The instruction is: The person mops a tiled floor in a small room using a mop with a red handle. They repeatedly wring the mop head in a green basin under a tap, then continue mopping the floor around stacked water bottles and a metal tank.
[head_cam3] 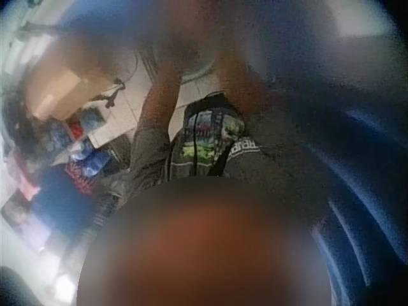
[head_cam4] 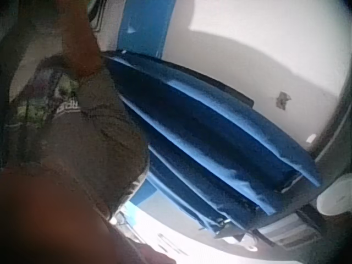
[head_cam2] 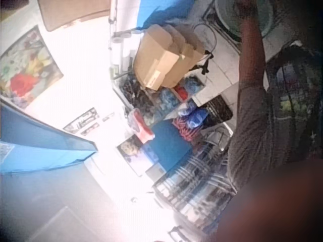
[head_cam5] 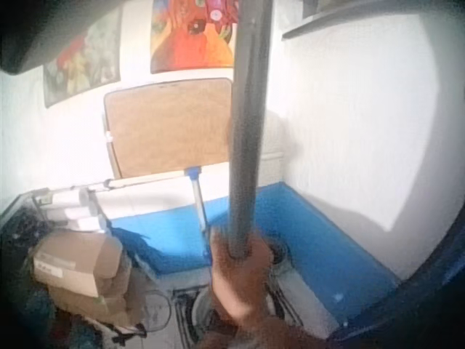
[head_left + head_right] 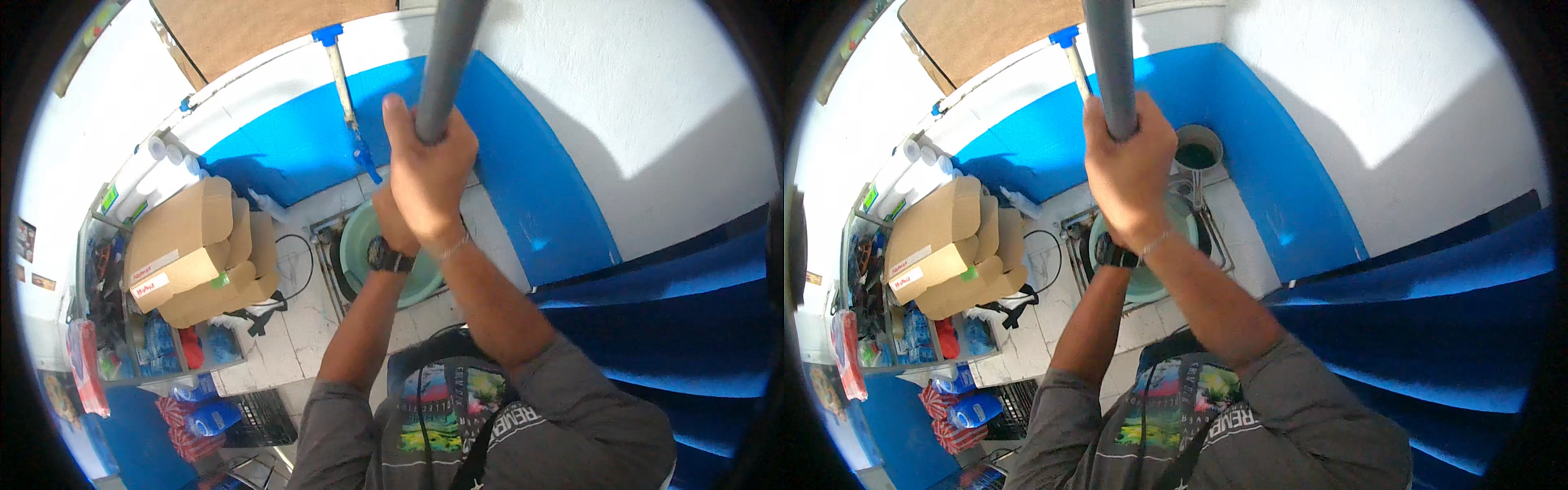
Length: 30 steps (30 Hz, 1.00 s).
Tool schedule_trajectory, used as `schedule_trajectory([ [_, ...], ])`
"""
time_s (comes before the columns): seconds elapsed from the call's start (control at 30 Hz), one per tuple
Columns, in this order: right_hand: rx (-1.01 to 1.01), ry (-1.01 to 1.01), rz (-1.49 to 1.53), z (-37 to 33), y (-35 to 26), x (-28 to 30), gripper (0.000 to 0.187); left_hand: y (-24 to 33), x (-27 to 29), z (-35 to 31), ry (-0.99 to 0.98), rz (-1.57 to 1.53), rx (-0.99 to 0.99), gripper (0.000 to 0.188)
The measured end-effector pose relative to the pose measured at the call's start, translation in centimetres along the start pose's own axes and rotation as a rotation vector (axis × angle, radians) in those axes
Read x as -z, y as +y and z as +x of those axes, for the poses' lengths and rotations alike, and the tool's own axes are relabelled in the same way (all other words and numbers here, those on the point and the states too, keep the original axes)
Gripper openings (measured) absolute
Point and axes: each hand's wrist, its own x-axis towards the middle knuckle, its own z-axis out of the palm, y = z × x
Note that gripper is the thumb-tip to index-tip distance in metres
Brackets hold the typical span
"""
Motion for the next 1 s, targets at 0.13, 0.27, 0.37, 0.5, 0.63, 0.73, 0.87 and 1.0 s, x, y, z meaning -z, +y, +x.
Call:
schedule_trajectory([
  [0.13, 0.017, -0.463, 0.142, 1.3, -0.3, 1.7, 0.030, -0.2, 2.4, 0.8, -0.099, -0.369, -0.133, 0.019],
  [0.27, -0.065, -1.268, 0.481, 6.7, -1.2, 3.3, 0.029, 0.9, 5.8, 2.9, -0.635, -0.596, 0.154, 0.014],
  [0.37, -0.172, -1.124, 0.469, 7.1, -1.1, 2.4, 0.028, 1.3, 4.6, 3.4, -0.526, -0.575, 0.148, 0.015],
  [0.5, 0.014, -0.194, 0.011, 2.0, 0.0, 0.3, 0.024, 1.3, 1.0, 0.6, -0.020, -0.375, 0.067, 0.027],
  [0.63, -0.042, -0.148, 0.023, -0.3, 0.2, 0.9, 0.023, 0.9, 1.0, -0.4, -0.003, -0.326, 0.047, 0.034],
  [0.73, -0.090, -0.691, 0.174, 2.4, -0.7, 2.7, 0.020, 1.5, 3.6, 0.8, -0.278, -0.415, 0.027, 0.029],
  [0.87, -0.276, -1.607, 0.878, 7.3, -1.9, 3.6, 0.036, 3.4, 5.3, 3.0, -0.663, -0.497, -0.042, 0.014],
  [1.0, -0.264, -1.198, 0.627, 7.5, -1.9, 3.1, 0.035, 3.6, 5.0, 3.4, -0.570, -0.583, 0.133, 0.009],
])
